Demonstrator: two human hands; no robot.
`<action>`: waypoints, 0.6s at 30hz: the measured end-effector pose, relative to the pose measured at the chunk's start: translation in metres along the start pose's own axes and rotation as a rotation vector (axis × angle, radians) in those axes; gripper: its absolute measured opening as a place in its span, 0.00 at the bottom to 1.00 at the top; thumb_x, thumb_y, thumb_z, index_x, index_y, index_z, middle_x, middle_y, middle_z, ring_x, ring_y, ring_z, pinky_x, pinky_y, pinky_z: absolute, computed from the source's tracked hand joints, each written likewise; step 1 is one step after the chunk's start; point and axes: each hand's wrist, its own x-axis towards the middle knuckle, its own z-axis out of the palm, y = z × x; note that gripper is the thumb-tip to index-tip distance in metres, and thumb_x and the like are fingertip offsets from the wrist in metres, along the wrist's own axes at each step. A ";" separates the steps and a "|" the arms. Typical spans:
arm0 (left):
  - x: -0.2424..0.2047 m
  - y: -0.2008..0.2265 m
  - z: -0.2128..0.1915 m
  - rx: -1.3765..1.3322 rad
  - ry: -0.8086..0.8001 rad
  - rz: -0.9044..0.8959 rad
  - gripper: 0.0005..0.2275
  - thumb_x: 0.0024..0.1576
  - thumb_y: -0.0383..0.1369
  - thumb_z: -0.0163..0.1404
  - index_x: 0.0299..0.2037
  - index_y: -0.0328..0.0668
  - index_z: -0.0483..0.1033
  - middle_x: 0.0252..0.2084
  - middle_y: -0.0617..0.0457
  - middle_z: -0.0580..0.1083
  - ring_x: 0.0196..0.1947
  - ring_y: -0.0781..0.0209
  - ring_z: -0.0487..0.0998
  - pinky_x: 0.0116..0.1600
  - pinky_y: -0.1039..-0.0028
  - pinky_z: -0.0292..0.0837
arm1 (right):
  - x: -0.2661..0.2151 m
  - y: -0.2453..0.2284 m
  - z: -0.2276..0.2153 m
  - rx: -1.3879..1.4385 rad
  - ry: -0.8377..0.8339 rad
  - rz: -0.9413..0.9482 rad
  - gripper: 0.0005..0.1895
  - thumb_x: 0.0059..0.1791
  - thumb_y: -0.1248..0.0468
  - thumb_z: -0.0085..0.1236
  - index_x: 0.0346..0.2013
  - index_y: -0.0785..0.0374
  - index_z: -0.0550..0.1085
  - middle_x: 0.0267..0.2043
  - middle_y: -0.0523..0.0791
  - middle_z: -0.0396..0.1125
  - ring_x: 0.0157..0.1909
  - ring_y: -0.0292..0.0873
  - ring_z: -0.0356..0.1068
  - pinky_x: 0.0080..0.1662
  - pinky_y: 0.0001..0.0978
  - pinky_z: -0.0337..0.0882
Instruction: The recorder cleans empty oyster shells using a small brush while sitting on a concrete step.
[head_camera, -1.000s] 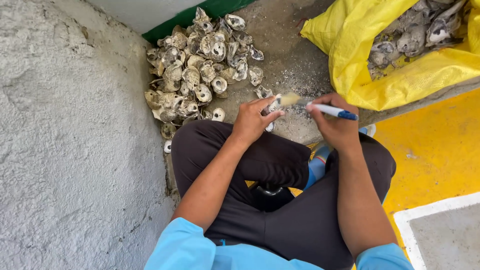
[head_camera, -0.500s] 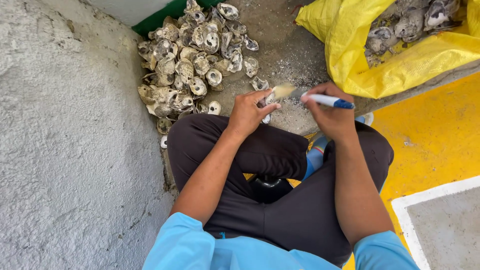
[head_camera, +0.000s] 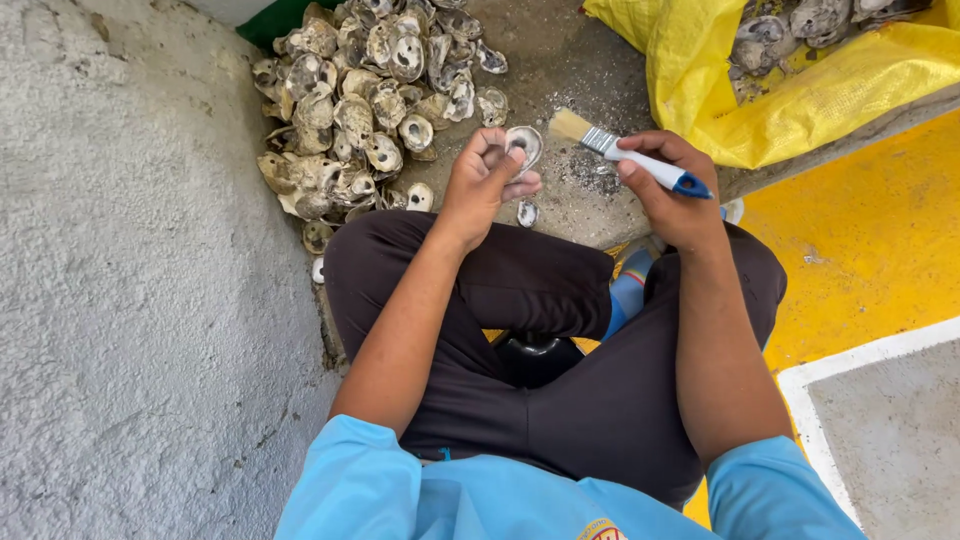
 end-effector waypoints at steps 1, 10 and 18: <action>0.001 0.003 0.002 -0.017 0.008 -0.047 0.10 0.67 0.30 0.49 0.53 0.36 0.64 0.54 0.40 0.76 0.41 0.60 0.81 0.48 0.69 0.85 | 0.001 0.001 0.000 0.039 -0.010 0.009 0.14 0.56 0.64 0.64 0.53 0.67 0.76 0.43 0.43 0.73 0.42 0.31 0.69 0.45 0.22 0.69; -0.001 0.023 0.019 0.087 0.020 -0.117 0.16 0.67 0.33 0.34 0.65 0.53 0.54 0.63 0.40 0.70 0.50 0.51 0.80 0.54 0.67 0.82 | -0.003 0.016 0.007 0.417 -0.057 0.023 0.13 0.55 0.64 0.62 0.52 0.67 0.74 0.46 0.46 0.75 0.43 0.35 0.74 0.48 0.26 0.74; 0.001 0.011 0.003 -0.093 0.020 -0.097 0.20 0.72 0.44 0.28 0.69 0.44 0.58 0.65 0.36 0.68 0.62 0.44 0.75 0.68 0.59 0.74 | -0.004 0.015 0.016 -0.134 0.150 -0.017 0.08 0.59 0.67 0.65 0.52 0.67 0.79 0.42 0.45 0.75 0.41 0.36 0.72 0.44 0.26 0.71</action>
